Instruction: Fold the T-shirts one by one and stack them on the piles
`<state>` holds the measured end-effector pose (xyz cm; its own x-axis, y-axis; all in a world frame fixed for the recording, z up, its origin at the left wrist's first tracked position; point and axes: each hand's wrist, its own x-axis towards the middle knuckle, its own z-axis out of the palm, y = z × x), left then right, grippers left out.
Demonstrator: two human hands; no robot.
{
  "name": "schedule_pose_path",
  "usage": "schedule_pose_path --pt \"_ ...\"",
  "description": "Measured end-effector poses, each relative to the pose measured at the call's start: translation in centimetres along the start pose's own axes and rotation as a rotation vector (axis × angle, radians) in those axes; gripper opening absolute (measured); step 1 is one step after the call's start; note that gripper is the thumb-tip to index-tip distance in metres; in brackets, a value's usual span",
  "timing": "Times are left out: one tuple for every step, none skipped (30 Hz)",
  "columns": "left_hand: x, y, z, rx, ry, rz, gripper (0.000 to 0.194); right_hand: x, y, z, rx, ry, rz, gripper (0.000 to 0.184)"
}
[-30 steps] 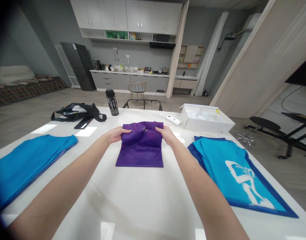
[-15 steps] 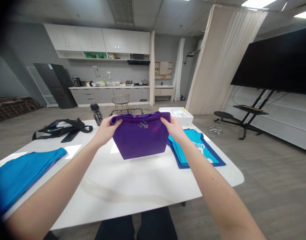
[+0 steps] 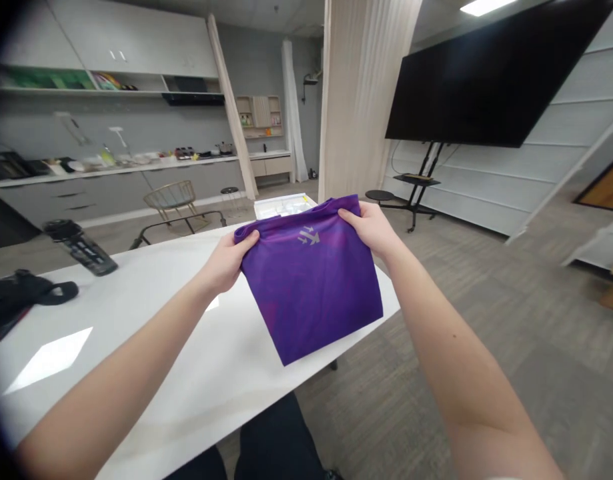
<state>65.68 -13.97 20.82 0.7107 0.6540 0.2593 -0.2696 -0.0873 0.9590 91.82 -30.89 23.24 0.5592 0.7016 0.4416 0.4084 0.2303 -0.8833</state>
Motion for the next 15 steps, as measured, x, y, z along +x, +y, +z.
schedule_pose_path --pt "1.3 -1.5 0.7 -0.017 -0.003 -0.034 0.051 0.7 1.6 -0.7 -0.002 0.004 0.022 0.040" --pt "2.6 -3.2 1.2 -0.031 -0.003 -0.071 0.050 1.5 3.3 -1.2 -0.005 0.007 0.048 0.040" --pt "3.9 -4.9 1.7 -0.040 0.000 -0.113 0.050 2.4 5.2 -1.6 -0.009 0.013 0.077 0.039" --pt "5.2 -6.8 2.1 -0.044 0.005 -0.159 0.049 3.4 7.3 -2.0 -0.015 0.021 0.108 0.038" --pt "6.5 -8.7 2.4 -0.044 0.015 -0.206 0.048 4.4 9.4 -2.2 -0.021 0.032 0.140 0.037" --pt "7.8 -10.6 2.6 -0.041 0.029 -0.248 0.047 5.4 11.6 -2.3 -0.027 0.039 0.174 0.036" --pt "9.2 -12.4 2.7 -0.037 0.045 -0.284 0.046 6.4 13.7 -2.3 -0.032 0.043 0.208 0.035" --pt "10.5 -14.2 2.6 -0.033 0.060 -0.308 0.045 7.4 15.6 -2.2 -0.035 0.045 0.239 0.035" --pt "11.9 -15.9 2.5 -0.032 0.077 -0.319 0.043 8.3 17.4 -2.0 -0.035 0.046 0.266 0.034" --pt "13.2 -17.4 2.2 -0.033 0.093 -0.317 0.041 9.2 19.0 -1.7 -0.033 0.046 0.287 0.033" --pt "14.5 -18.7 1.9 -0.030 0.106 -0.309 0.040 10.0 20.4 -1.4 -0.030 0.045 0.301 0.032" --pt "15.8 -19.9 1.5 -0.022 0.114 -0.297 0.038 10.8 21.5 -1.1 -0.028 0.044 0.309 0.031" --pt "17.0 -21.0 1.0 -0.009 0.119 -0.285 0.037 11.6 22.4 -0.7 -0.030 0.042 0.315 0.030" --pt "18.1 -21.9 0.5 0.012 0.122 -0.273 0.035 12.4 23.3 -0.4 -0.038 0.036 0.324 0.029" --pt "19.1 -22.7 0.0 0.039 0.127 -0.262 0.034 13.2 24.0 0.0 -0.048 0.028 0.335 0.028"
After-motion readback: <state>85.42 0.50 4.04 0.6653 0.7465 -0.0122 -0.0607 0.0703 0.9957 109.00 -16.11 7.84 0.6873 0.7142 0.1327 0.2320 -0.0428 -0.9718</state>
